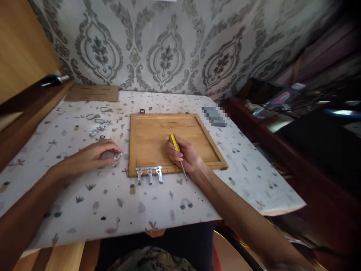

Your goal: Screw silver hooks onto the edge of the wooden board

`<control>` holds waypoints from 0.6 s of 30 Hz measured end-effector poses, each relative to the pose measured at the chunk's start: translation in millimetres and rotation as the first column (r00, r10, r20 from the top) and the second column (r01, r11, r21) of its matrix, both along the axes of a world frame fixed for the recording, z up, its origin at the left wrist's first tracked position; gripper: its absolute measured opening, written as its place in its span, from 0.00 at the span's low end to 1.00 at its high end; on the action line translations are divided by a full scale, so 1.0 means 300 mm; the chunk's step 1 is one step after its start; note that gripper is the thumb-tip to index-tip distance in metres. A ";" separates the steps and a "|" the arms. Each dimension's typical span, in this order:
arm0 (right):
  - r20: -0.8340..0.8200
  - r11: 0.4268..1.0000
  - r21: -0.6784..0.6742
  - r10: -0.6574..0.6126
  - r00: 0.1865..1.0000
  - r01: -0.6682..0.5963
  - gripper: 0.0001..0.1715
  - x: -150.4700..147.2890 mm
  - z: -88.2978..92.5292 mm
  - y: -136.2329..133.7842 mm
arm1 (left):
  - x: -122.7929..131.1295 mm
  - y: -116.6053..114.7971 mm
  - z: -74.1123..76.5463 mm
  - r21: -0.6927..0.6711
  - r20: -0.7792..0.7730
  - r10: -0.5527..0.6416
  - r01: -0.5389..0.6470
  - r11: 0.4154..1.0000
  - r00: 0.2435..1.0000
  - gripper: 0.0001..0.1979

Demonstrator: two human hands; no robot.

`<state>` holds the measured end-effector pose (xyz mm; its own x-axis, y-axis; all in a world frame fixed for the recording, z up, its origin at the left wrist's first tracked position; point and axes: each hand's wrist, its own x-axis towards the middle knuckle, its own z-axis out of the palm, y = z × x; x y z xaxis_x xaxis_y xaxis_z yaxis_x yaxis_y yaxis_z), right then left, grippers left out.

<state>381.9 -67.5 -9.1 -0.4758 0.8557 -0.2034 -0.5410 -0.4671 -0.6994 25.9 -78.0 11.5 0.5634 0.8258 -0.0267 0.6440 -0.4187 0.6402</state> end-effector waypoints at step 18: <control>-0.026 0.995 0.024 -0.095 0.995 0.095 0.14 0.040 0.078 -0.020 | 0.045 -0.042 0.007 -0.304 0.207 0.239 -0.170 0.937 0.949 0.16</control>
<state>393.8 -73.5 14.4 -0.3966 0.9020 -0.1706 -0.5991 -0.3951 -0.6964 39.5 -90.5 13.5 0.4013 0.9020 -0.1593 0.5109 -0.0760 0.8563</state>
